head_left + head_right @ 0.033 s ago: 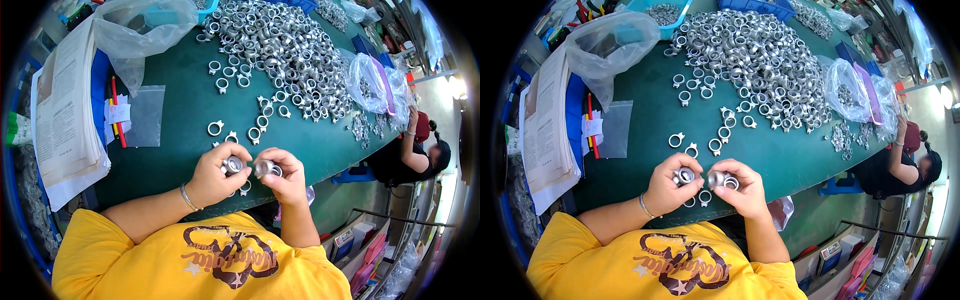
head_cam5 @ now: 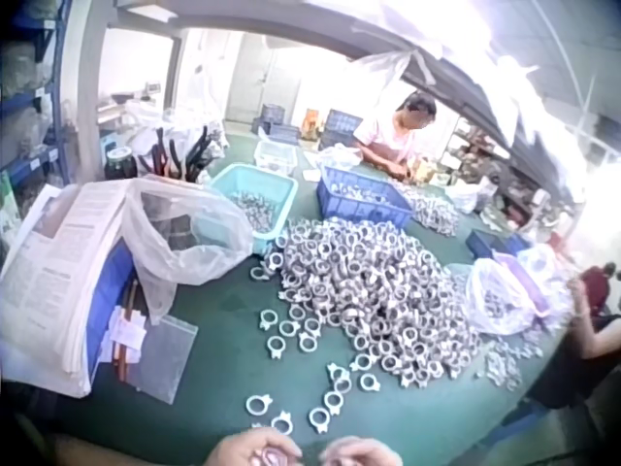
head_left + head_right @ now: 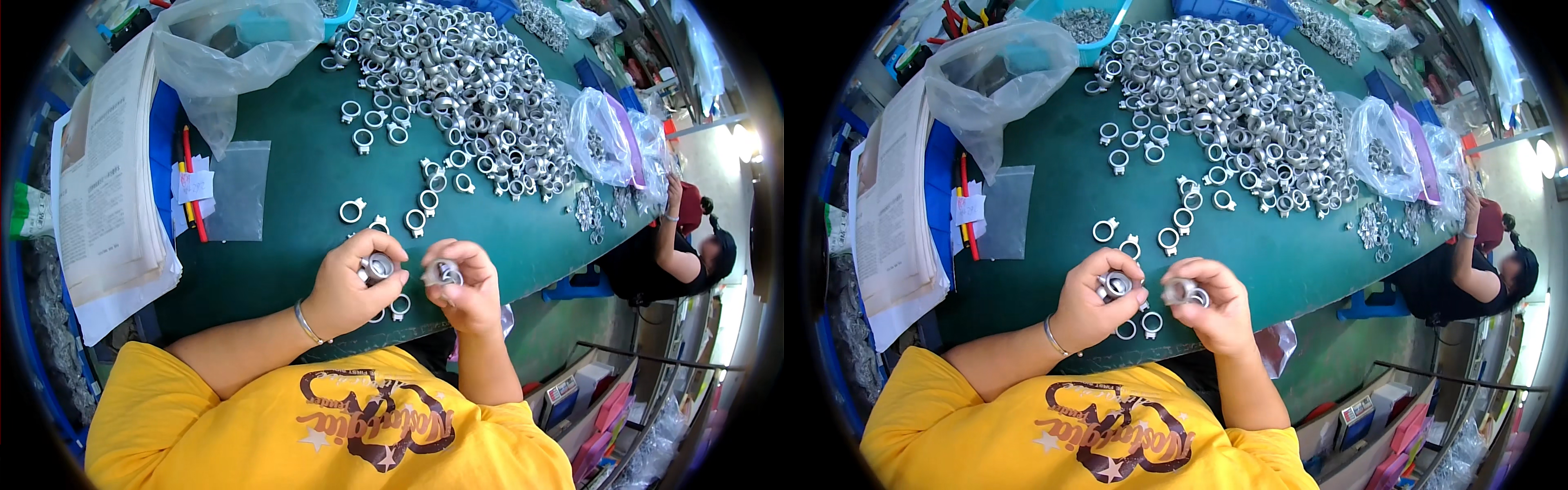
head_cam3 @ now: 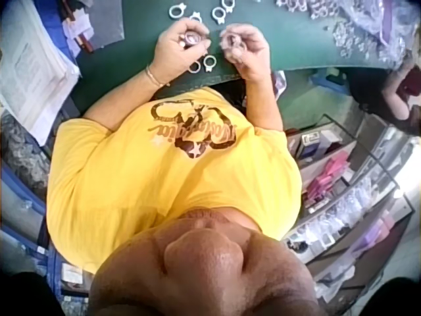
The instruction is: The person assembles metal hose clamps by hand, picking up circular metal bands and small screw mechanisms from a large pile on a workbench and fitting the components together.
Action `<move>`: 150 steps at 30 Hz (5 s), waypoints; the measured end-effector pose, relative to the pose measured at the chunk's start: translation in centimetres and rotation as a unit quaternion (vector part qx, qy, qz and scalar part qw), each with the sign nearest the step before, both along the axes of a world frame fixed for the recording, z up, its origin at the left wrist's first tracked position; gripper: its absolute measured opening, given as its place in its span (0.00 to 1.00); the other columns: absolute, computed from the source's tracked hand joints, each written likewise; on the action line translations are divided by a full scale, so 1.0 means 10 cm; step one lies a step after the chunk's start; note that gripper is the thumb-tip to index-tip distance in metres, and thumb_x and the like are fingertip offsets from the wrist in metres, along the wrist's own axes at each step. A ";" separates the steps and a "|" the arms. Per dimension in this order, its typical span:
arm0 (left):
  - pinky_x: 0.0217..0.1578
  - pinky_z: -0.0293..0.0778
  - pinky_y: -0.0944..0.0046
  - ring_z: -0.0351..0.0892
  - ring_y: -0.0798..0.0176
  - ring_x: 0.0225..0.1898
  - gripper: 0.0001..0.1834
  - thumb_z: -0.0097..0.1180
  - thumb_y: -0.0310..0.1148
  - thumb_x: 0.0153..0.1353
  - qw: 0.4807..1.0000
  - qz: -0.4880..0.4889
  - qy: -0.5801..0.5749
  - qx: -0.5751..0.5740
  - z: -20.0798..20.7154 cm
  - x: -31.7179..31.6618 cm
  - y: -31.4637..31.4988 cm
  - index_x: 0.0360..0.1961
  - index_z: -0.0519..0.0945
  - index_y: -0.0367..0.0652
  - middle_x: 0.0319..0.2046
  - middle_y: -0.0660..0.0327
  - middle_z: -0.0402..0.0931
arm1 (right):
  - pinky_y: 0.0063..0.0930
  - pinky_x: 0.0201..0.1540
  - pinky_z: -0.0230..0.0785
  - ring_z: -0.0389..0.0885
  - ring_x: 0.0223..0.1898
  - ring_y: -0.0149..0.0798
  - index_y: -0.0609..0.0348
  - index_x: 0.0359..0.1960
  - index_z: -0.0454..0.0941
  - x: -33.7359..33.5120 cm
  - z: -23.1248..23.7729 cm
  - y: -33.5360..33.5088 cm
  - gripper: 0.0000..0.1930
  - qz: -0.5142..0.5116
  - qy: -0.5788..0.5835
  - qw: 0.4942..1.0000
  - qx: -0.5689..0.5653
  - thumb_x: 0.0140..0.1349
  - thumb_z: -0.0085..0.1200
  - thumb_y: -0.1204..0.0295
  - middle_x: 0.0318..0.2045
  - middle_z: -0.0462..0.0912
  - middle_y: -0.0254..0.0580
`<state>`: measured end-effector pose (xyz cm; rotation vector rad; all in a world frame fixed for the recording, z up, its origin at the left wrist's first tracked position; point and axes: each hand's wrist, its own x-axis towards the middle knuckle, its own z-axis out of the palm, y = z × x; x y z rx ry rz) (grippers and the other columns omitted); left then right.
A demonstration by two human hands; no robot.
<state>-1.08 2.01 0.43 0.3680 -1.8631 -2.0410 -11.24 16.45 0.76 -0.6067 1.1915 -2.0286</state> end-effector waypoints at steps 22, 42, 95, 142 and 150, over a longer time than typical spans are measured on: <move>0.25 0.65 0.78 0.69 0.79 0.24 0.06 0.59 0.28 0.54 1.000 -0.014 0.005 0.026 -0.05 0.00 -0.03 0.32 0.76 0.38 0.27 0.68 0.72 | 0.21 0.25 0.67 0.76 0.24 0.34 0.64 0.27 0.78 -0.11 0.06 -0.10 0.06 -0.045 0.366 0.914 0.172 0.47 0.59 0.83 0.25 0.78 0.42; 0.29 0.69 0.71 0.74 0.67 0.29 0.08 0.62 0.19 0.45 0.988 -0.039 0.103 -0.112 -0.05 -0.04 -0.03 0.28 0.78 0.40 0.28 0.62 0.74 | 0.15 0.25 0.66 0.74 0.21 0.24 0.68 0.41 0.76 -0.02 0.02 0.02 0.13 -0.009 0.250 0.952 0.176 0.54 0.58 0.76 0.25 0.79 0.37; 0.32 0.67 0.73 0.71 0.72 0.31 0.07 0.61 0.21 0.46 0.999 -0.029 0.038 -0.026 -0.03 -0.02 -0.07 0.29 0.79 0.40 0.32 0.63 0.72 | 0.14 0.22 0.65 0.73 0.21 0.22 0.65 0.38 0.76 -0.06 0.13 -0.04 0.09 -0.062 0.145 0.958 0.239 0.55 0.54 0.79 0.25 0.80 0.37; 0.43 0.63 0.55 0.69 0.53 0.41 0.13 0.58 0.25 0.43 0.844 0.075 0.213 -0.487 0.26 -0.01 -0.02 0.34 0.74 0.43 0.38 0.55 0.69 | 0.24 0.40 0.68 0.73 0.35 0.29 0.51 0.34 0.71 0.35 0.08 -0.59 0.13 0.082 -0.480 0.873 -0.029 0.63 0.41 0.56 0.31 0.75 0.33; 0.51 0.61 0.60 0.66 0.56 0.47 0.14 0.49 0.19 0.50 0.913 0.117 0.211 -0.329 0.03 0.02 -0.03 0.41 0.69 0.35 0.44 0.50 0.65 | 0.22 0.14 0.58 0.69 0.26 0.37 0.51 0.39 0.75 0.11 0.11 0.21 0.15 0.049 -0.492 0.842 -0.215 0.59 0.44 0.56 0.33 0.75 0.43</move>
